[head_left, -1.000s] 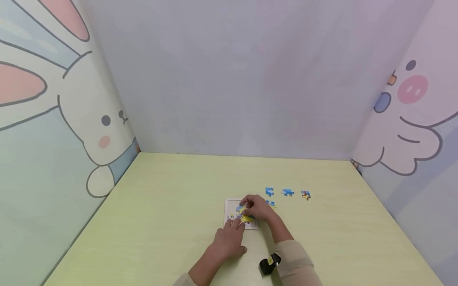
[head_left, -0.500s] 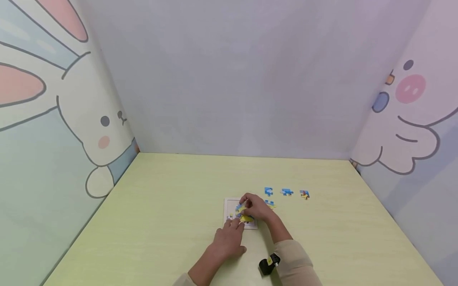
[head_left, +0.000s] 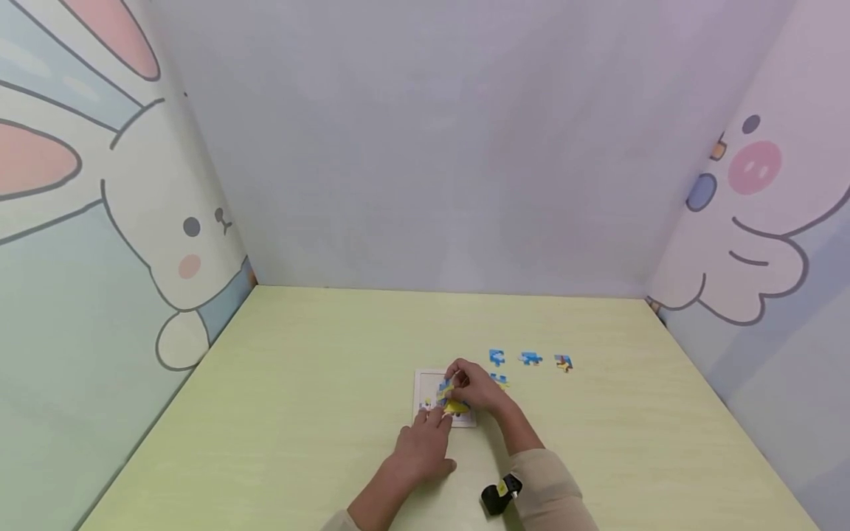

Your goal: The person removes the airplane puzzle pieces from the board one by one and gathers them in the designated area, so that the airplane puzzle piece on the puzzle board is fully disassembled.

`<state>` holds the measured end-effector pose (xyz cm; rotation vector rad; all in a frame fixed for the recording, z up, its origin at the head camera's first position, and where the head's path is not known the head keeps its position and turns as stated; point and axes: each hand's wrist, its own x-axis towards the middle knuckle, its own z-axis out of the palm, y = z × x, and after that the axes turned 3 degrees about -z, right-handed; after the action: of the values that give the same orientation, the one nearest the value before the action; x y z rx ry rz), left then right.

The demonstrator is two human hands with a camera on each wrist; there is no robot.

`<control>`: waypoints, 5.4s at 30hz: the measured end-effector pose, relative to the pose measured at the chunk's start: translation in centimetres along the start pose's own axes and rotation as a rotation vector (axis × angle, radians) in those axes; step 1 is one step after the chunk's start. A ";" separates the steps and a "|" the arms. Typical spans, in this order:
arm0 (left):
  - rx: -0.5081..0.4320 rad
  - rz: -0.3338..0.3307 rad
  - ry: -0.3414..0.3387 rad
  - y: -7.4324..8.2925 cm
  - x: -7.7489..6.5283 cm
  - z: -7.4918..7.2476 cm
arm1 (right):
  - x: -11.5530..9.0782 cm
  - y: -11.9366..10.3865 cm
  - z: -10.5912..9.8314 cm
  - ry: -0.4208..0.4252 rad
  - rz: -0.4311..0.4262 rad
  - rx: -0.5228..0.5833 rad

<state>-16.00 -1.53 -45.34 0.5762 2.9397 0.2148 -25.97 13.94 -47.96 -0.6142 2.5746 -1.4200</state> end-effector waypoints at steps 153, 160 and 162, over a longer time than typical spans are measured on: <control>0.029 0.072 0.021 1.4 0.8 0.8 | -8.5 3.3 -9.7 0.394 0.168 0.023; 0.024 0.074 0.022 1.3 0.8 1.1 | -7.8 2.5 -7.9 0.368 0.163 0.071; 0.018 0.074 0.012 1.3 0.8 1.2 | -7.6 2.3 -7.3 0.342 0.155 0.082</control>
<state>-16.09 0.09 -46.35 0.6892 2.9370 0.2005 -22.00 23.90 -46.49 -0.1656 2.7206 -1.6917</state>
